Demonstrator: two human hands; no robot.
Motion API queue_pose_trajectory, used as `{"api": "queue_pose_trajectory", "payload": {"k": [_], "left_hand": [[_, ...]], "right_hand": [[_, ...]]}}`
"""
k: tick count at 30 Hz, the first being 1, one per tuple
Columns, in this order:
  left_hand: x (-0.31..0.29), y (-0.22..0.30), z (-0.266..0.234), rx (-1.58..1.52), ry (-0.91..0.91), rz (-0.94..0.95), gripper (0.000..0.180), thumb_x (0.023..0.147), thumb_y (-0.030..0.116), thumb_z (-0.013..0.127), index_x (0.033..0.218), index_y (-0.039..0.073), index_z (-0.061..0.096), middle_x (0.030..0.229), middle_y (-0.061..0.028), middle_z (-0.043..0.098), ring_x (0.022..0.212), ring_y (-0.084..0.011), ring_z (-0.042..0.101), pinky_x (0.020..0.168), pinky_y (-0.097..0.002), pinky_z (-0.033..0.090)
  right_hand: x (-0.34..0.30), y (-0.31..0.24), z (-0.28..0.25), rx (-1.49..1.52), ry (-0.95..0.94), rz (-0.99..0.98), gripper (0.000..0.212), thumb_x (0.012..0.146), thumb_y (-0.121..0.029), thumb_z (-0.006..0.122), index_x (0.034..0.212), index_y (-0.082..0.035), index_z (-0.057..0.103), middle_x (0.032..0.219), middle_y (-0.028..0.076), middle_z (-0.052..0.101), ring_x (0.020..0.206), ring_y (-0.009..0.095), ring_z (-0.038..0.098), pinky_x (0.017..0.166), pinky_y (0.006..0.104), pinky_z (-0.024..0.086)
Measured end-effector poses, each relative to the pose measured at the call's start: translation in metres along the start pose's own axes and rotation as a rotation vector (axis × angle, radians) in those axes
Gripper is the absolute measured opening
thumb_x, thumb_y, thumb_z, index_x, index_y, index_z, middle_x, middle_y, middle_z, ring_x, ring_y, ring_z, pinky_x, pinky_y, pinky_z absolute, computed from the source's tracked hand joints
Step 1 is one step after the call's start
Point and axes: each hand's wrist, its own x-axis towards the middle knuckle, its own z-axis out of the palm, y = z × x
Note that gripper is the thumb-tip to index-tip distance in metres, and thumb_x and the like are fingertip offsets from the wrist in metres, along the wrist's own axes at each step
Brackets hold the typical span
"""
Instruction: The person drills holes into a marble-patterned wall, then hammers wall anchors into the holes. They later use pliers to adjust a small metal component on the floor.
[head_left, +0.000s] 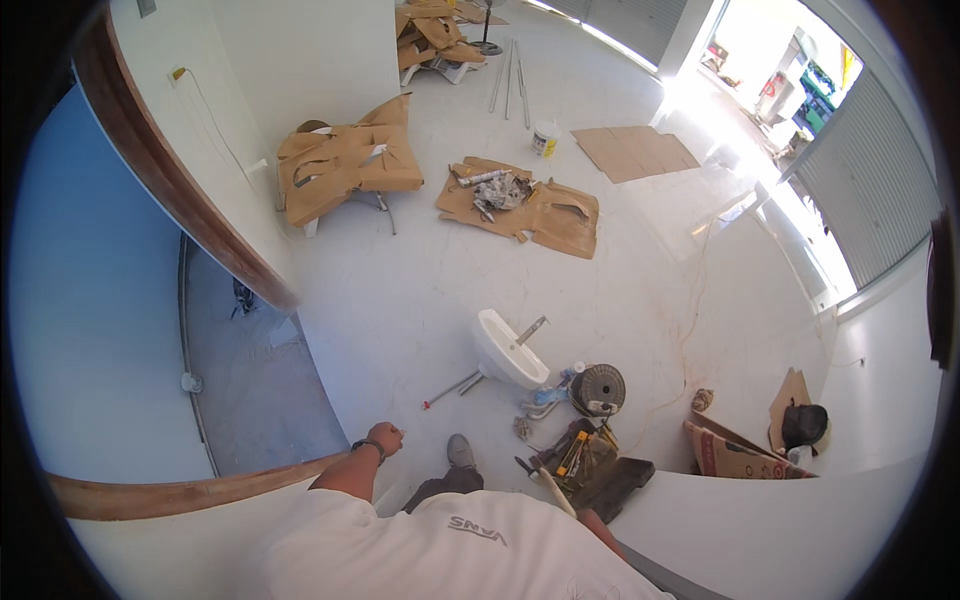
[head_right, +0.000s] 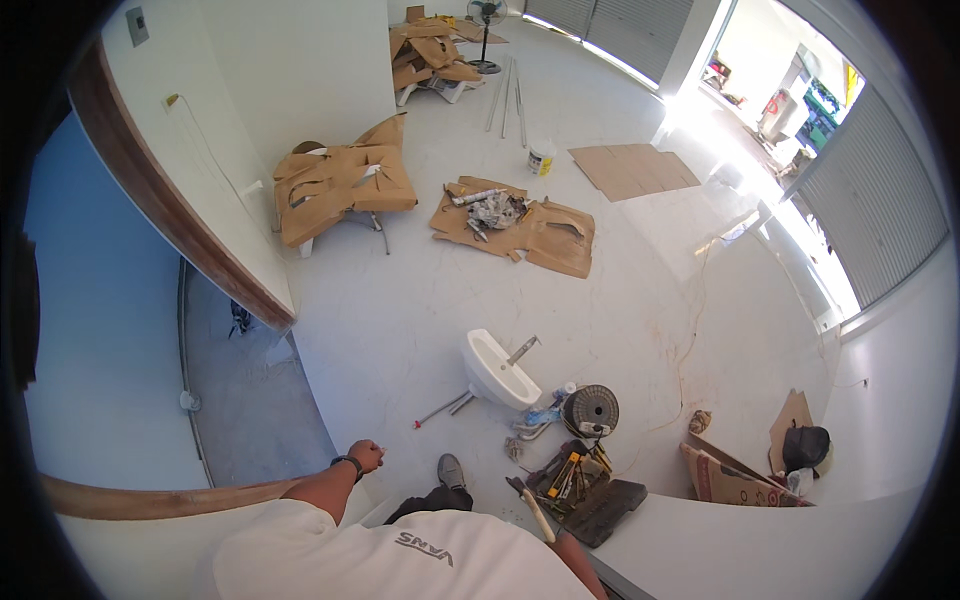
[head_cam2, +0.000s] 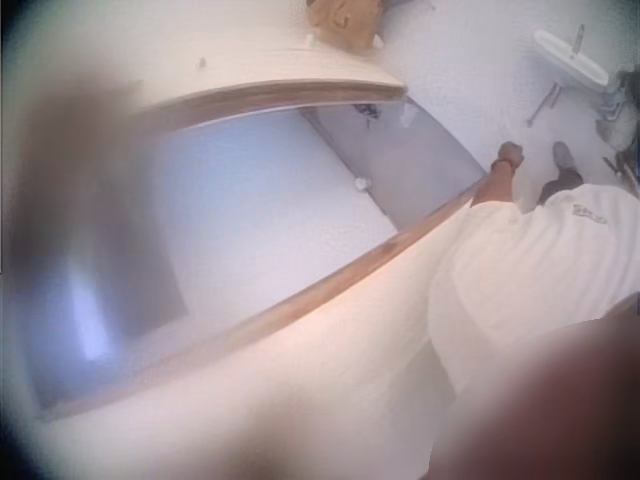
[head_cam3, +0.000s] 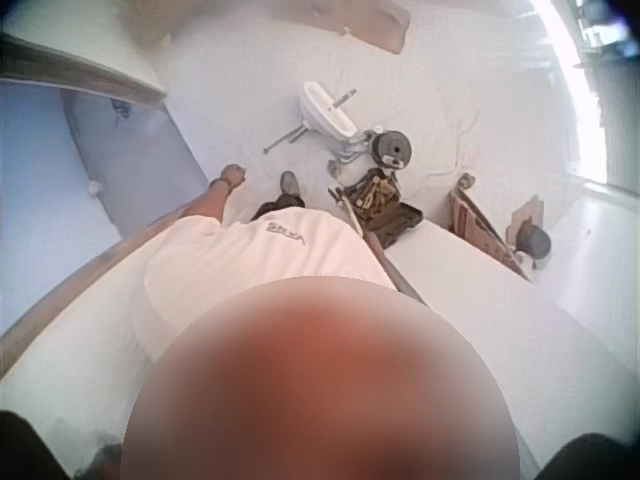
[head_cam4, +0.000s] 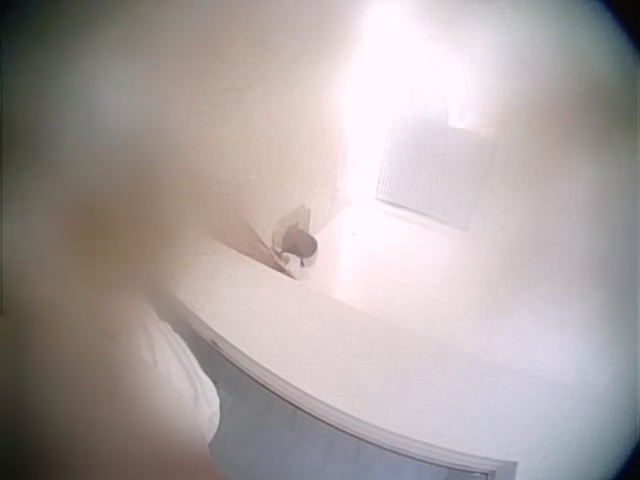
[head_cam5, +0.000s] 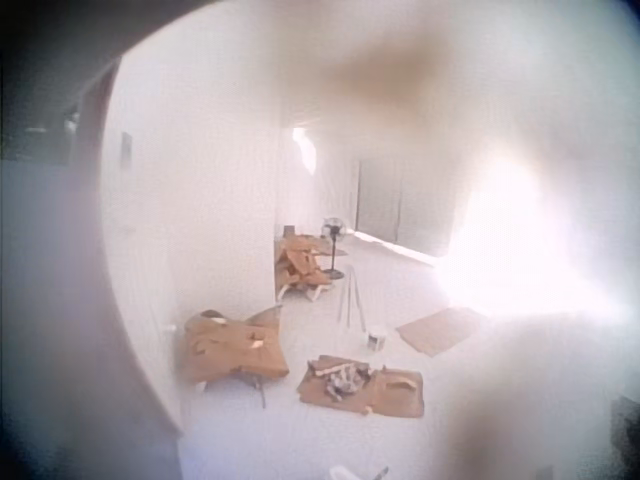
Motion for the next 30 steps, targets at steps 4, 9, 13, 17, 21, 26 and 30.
{"api": "queue_pose_trajectory", "payload": {"k": [4,9,13,17,21,26,30], "left_hand": [[0.012,-0.017,-0.085,-0.247,0.143,-0.053,0.03,0.099,0.031,0.07,0.1,0.001,0.071,0.085,-0.0086,0.076,0.072,-0.0174,0.07,0.068,-0.0347,0.056],[-0.007,-0.037,-0.141,-0.439,0.248,-0.116,0.03,0.1,0.031,0.07,0.106,0.001,0.069,0.085,-0.0069,0.075,0.069,-0.0151,0.067,0.062,-0.0339,0.053],[-0.039,-0.062,-0.17,-0.509,0.304,-0.189,0.029,0.1,0.03,0.07,0.106,0.002,0.07,0.086,-0.0078,0.075,0.069,-0.0139,0.066,0.062,-0.0325,0.053],[-0.053,-0.092,-0.202,-0.733,0.376,-0.259,0.025,0.101,0.028,0.069,0.107,0.003,0.068,0.086,-0.0075,0.074,0.069,-0.013,0.065,0.061,-0.0324,0.052],[-0.035,-0.11,-0.236,-1.417,0.473,-0.148,0.023,0.101,0.025,0.069,0.112,0.006,0.063,0.094,-0.0069,0.072,0.072,-0.0128,0.062,0.063,-0.032,0.051],[0.028,-0.112,-0.31,-1.671,0.46,0.011,0.028,0.101,0.023,0.068,0.121,0.005,0.06,0.102,-0.0075,0.072,0.076,-0.0127,0.061,0.064,-0.0323,0.051],[0.059,-0.123,-0.386,-1.491,0.382,-0.07,0.027,0.098,0.017,0.067,0.121,0.004,0.06,0.105,-0.0088,0.074,0.079,-0.0133,0.063,0.068,-0.0317,0.053]], "right_hand": [[0.043,-0.122,-0.019,-0.169,-0.131,-0.229,0.042,0.089,-0.029,0.072,0.103,0.011,0.072,0.083,0.025,0.074,0.077,0.036,0.074,0.073,0.0478,0.056],[0.072,-0.291,-0.014,-0.42,-0.264,-0.406,0.054,0.092,-0.039,0.07,0.108,0.013,0.07,0.094,0.03,0.073,0.093,0.043,0.073,0.085,0.0499,0.053],[0.063,-0.41,0.005,-0.381,-0.404,-0.486,0.041,0.097,-0.036,0.07,0.095,0.005,0.069,0.077,0.014,0.068,0.072,0.026,0.066,0.07,0.0419,0.052],[0.05,-0.481,0.013,-0.222,-0.512,-0.554,0.032,0.099,-0.03,0.071,0.089,0.0,0.066,0.069,0.001,0.058,0.065,0.012,0.055,0.06,0.0332,0.045],[0.072,-0.538,0.04,-0.116,-0.558,-0.787,0.029,0.097,-0.026,0.075,0.089,0.0,0.065,0.069,0.0,0.057,0.063,0.012,0.051,0.058,0.0338,0.044],[0.114,-0.647,0.067,-0.553,-0.18,-0.941,0.032,0.092,-0.032,0.076,0.094,-0.001,0.068,0.071,0.012,0.065,0.067,0.024,0.065,0.064,0.0412,0.051],[0.141,-0.745,0.093,-0.854,-0.106,-0.898,0.038,0.09,-0.043,0.074,0.093,-0.005,0.072,0.082,0.019,0.073,0.078,0.04,0.07,0.071,0.0501,0.053]]}}
